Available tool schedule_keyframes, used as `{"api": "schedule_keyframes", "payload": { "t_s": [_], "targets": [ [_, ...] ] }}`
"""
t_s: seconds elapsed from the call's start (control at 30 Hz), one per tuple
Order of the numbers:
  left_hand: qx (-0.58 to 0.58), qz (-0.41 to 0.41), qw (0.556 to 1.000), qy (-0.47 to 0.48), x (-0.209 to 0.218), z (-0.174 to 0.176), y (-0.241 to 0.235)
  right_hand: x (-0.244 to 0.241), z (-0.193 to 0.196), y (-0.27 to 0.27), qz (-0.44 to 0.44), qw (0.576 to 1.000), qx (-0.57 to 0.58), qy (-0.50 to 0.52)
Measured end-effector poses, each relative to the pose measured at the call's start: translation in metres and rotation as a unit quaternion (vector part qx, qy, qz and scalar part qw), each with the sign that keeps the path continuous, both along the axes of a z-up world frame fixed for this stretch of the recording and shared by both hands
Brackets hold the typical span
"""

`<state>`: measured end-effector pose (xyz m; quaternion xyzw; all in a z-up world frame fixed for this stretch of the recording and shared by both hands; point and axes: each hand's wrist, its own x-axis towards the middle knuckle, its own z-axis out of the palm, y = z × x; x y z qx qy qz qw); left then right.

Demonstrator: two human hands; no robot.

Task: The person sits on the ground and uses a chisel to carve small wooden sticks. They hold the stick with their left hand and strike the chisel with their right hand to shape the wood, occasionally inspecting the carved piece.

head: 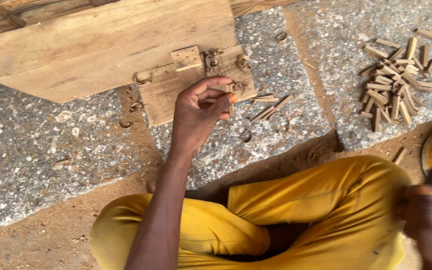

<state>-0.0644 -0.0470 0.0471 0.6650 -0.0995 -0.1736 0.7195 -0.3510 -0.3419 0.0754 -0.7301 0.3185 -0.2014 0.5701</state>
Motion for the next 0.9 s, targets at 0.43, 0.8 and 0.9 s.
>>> {"api": "schedule_keyframes", "payload": {
  "t_s": [0.43, 0.8, 0.9],
  "targets": [
    [0.434, -0.062, 0.881, -0.179, -0.031, -0.059, -0.093, 0.012, 0.003, -0.015, -0.056, 0.983, -0.123, 0.122],
    [0.363, -0.051, 0.909, -0.197, -0.058, -0.049, -0.104, 0.007, -0.011, -0.019, -0.075, 0.991, -0.075, 0.076],
    [0.319, -0.094, 0.905, -0.266, -0.082, -0.068, -0.131, 0.007, -0.011, -0.019, -0.071, 0.991, -0.074, 0.081]
  ]
}}
